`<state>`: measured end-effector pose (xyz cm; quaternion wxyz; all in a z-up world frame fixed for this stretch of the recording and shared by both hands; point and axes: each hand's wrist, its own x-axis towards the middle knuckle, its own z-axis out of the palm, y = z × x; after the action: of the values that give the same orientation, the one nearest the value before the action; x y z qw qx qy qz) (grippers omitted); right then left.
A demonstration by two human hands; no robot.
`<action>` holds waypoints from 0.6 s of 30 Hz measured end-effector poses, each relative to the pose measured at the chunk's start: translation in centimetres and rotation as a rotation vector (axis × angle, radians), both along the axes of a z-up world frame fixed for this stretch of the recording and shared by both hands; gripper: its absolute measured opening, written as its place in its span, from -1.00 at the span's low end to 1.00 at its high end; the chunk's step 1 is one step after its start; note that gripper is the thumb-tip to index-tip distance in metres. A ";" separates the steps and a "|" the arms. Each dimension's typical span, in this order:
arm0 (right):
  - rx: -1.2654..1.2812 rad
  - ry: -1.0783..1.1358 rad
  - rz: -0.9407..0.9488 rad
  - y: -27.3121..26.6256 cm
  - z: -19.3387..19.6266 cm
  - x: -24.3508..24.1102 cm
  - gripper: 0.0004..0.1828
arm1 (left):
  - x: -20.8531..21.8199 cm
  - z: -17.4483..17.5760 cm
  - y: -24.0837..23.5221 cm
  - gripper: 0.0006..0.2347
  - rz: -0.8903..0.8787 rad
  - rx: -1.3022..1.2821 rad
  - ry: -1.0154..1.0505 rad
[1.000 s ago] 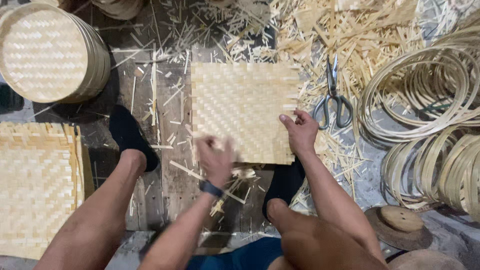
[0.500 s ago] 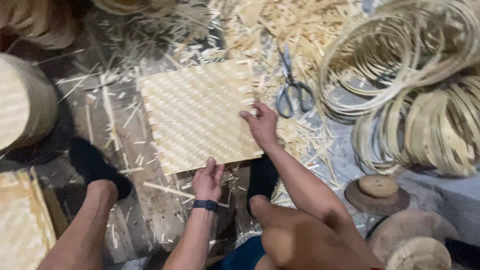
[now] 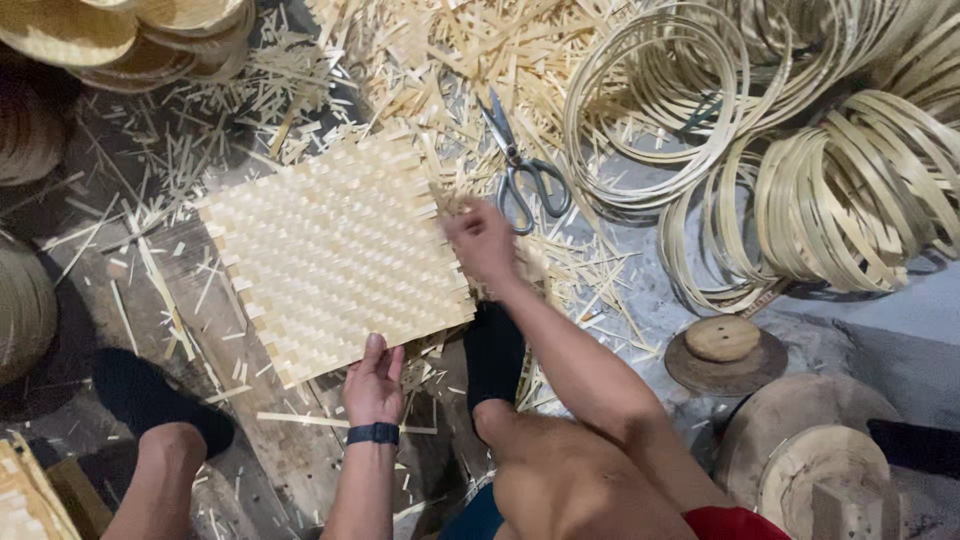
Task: The person assembles bamboo steamer bases by fitting a woven bamboo mat into a circular frame and trimming the excess material with scissors.
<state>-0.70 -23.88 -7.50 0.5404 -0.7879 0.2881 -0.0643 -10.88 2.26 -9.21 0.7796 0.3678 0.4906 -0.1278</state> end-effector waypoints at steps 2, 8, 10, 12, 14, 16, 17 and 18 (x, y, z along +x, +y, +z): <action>0.011 -0.014 -0.151 -5.7 0.2 0.0 -0.65 | 0.1 0.0 0.2 -0.82 0.016 0.004 0.031; -1.106 0.167 0.114 -22.6 1.6 -6.7 -0.57 | -0.1 1.2 0.0 -0.87 -0.096 -0.088 -0.061; -1.125 0.042 0.248 -24.7 1.4 -7.6 -0.84 | -1.1 2.1 -0.8 -0.88 -0.240 -0.103 -0.004; -1.007 0.096 0.270 -25.5 1.1 -8.0 -0.91 | -1.9 3.1 -1.6 -0.90 -0.417 -0.125 0.046; -0.951 0.073 0.308 -25.7 0.7 -7.8 -0.84 | -2.8 3.8 -2.7 -0.87 -0.628 -0.157 0.094; -0.953 -0.028 0.353 -25.6 0.4 -7.4 -0.64 | -3.1 4.1 -3.8 -0.88 -0.735 -0.125 0.119; -0.928 0.033 0.389 -25.7 0.4 -7.4 -0.73 | -3.1 4.2 -4.2 -0.87 -0.788 -0.108 0.133; -0.901 0.093 0.425 -25.7 0.5 -7.4 -0.82 | -3.0 4.2 -4.5 -0.86 -0.769 -0.114 0.103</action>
<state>-8.09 -49.60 -7.05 0.1341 -0.9863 0.0886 -0.0357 -13.91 -2.22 -4.98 0.6685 0.4739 0.3474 -0.4559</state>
